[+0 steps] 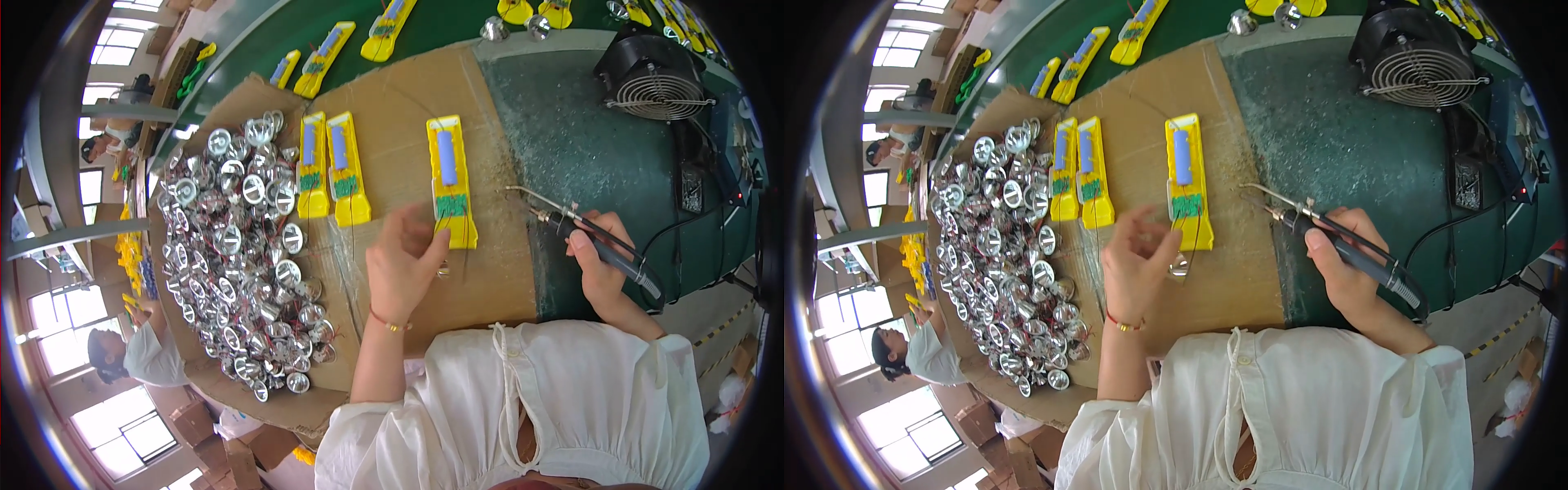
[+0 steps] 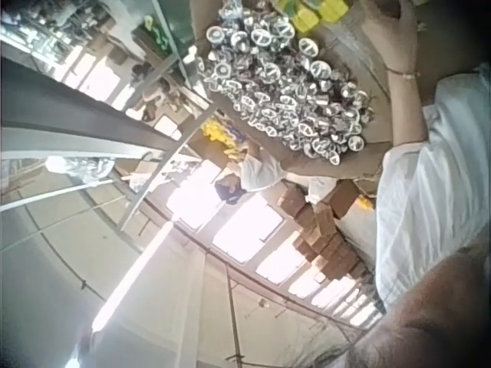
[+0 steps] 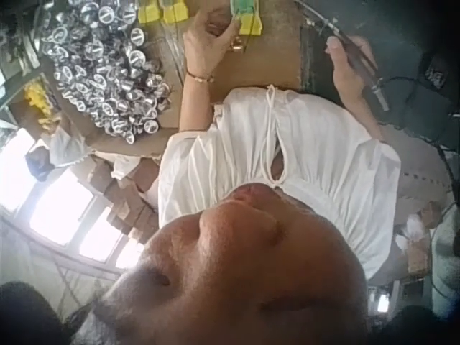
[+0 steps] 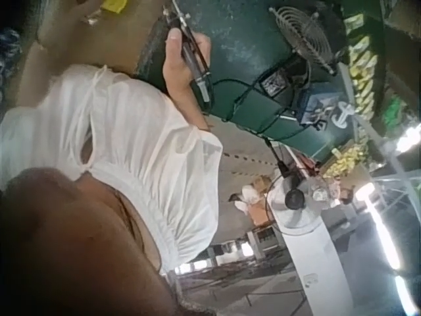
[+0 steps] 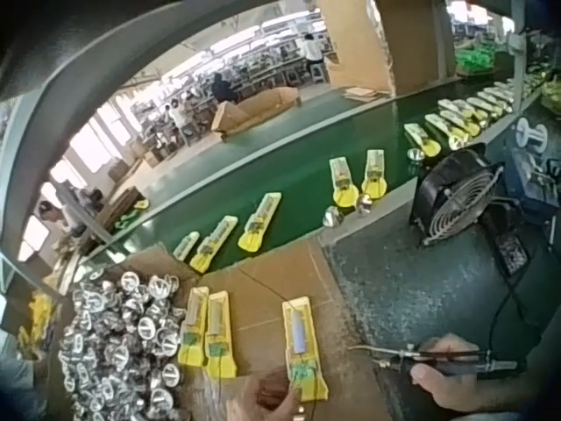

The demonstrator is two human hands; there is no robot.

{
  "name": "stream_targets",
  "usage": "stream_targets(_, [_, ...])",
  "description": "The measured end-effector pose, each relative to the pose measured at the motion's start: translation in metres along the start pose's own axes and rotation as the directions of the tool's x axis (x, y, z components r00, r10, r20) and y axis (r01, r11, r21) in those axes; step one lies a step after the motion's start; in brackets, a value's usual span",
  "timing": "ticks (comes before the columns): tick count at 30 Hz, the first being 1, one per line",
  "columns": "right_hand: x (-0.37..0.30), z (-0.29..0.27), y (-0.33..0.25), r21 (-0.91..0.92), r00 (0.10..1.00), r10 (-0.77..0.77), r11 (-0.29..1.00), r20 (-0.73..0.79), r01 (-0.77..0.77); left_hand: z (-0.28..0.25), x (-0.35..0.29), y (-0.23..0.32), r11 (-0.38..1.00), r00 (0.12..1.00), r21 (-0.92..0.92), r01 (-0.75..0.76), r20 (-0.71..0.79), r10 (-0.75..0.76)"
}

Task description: Soldering wires and components to circuit boards inside flashlight housings on an assembly line.

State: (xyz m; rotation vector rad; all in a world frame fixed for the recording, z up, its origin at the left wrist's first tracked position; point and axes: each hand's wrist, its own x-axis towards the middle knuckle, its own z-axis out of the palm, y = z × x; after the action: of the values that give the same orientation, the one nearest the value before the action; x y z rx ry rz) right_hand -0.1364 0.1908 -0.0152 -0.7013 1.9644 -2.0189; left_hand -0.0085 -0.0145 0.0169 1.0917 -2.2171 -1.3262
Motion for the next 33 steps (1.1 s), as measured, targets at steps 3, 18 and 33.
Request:
stream_targets(3, [0.001,-0.008,0.007,-0.029,0.998,0.043,0.999,-0.04,-0.044,0.001,0.021,0.003,0.96,0.971,0.265,-0.09,0.237,0.026])
stream_targets(18, [0.009,-0.004,0.01,0.065,0.973,0.22,0.974,-0.074,-0.216,0.02,0.266,0.016,0.764,0.914,0.519,-0.383,0.095,0.394])
stream_targets(33, [0.005,-0.001,0.015,0.089,0.985,0.153,0.985,-0.08,-0.146,-0.112,0.033,-0.03,0.646,0.803,0.762,0.038,-0.408,0.434])
